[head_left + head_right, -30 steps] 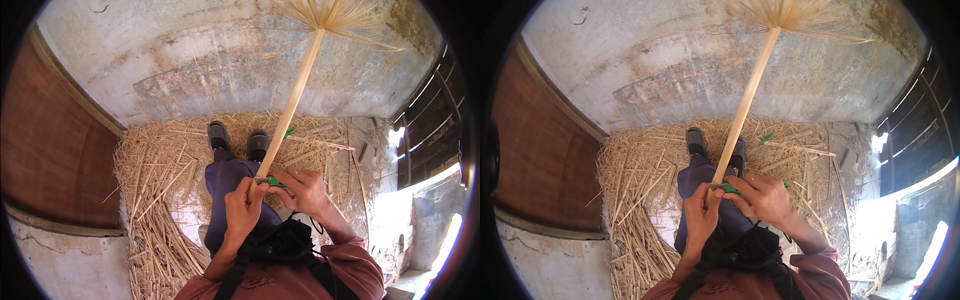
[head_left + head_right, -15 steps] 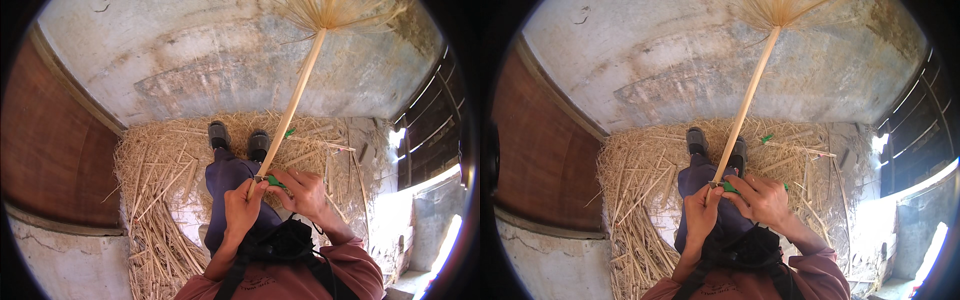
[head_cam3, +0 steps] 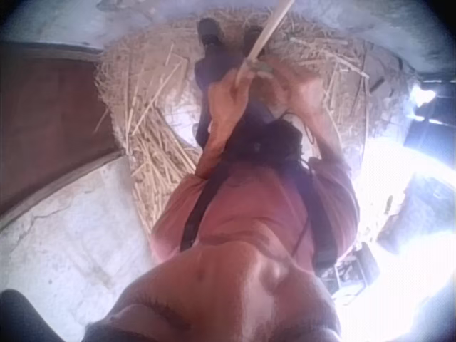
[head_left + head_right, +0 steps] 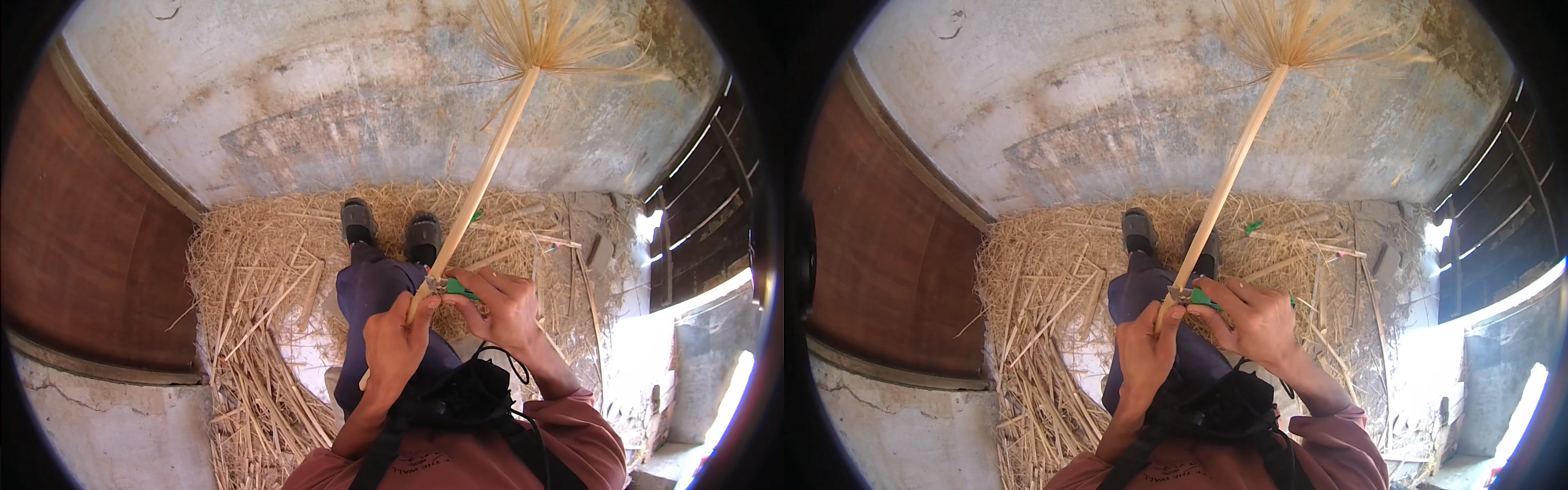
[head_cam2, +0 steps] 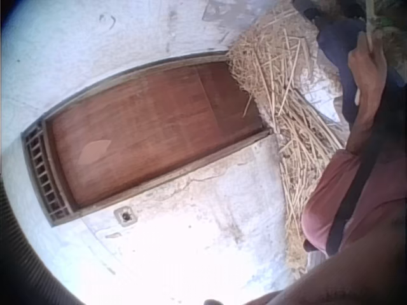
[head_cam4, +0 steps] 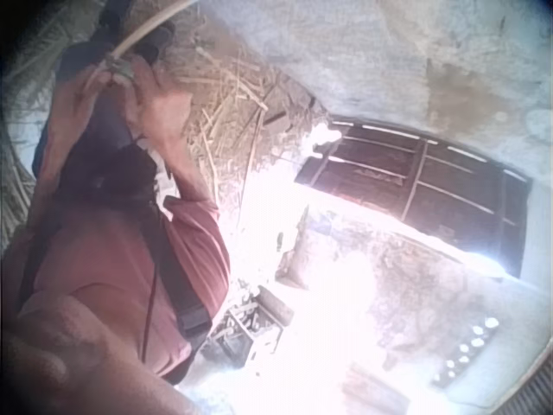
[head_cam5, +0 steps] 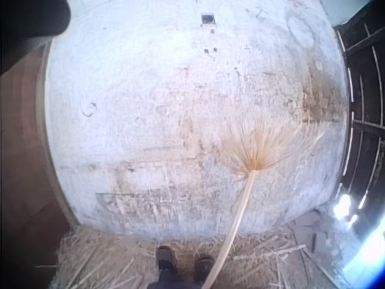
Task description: The person strips bark from a bamboo pole using a small knife, working their way down the length of the pole.
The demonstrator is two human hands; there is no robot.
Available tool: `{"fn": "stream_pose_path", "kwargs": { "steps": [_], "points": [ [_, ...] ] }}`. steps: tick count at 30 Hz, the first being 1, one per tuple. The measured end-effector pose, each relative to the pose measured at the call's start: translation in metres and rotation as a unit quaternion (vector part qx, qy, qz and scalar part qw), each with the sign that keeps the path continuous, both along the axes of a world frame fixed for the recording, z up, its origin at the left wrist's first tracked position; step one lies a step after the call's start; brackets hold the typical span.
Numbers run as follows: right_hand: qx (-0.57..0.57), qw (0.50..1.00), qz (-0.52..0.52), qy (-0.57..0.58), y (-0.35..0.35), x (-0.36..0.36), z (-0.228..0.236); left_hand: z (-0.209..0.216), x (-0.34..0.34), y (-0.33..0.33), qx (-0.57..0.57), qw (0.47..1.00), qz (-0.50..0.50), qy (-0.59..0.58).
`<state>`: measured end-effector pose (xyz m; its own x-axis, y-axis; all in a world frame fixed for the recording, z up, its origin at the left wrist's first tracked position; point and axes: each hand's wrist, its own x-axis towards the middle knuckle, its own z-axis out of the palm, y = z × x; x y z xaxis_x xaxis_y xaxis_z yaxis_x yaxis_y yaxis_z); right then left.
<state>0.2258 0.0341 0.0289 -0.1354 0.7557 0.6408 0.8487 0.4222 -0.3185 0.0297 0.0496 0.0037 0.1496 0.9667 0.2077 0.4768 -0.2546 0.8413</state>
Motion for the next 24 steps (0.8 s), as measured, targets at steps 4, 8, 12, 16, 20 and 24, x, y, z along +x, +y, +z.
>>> {"fn": "stream_pose_path", "kwargs": {
  "steps": [4, 8, 12, 16, 20, 24],
  "points": [
    [-0.017, 1.0, 0.005, 0.004, 0.001, 0.0, 0.005, 0.002, -0.001, 0.001, 0.003, 1.0, -0.001, -0.001],
    [-0.02, 1.0, 0.007, 0.001, 0.002, 0.002, 0.004, 0.001, -0.001, 0.001, 0.0, 1.0, 0.0, 0.003],
    [-0.016, 0.999, -0.02, 0.026, 0.005, 0.009, 0.003, -0.002, -0.002, -0.002, -0.018, 0.999, 0.001, 0.031],
    [-0.003, 0.99, -0.113, 0.089, 0.027, 0.05, 0.009, -0.014, -0.004, -0.019, -0.021, 0.999, -0.017, 0.023],
    [-0.022, 0.987, -0.103, 0.122, 0.022, 0.057, 0.008, -0.021, -0.008, -0.018, -0.028, 0.999, -0.029, 0.029],
    [-0.027, 0.99, -0.042, 0.13, 0.016, 0.047, -0.002, -0.018, -0.011, -0.017, -0.041, 0.997, -0.041, 0.046]
  ]
}}
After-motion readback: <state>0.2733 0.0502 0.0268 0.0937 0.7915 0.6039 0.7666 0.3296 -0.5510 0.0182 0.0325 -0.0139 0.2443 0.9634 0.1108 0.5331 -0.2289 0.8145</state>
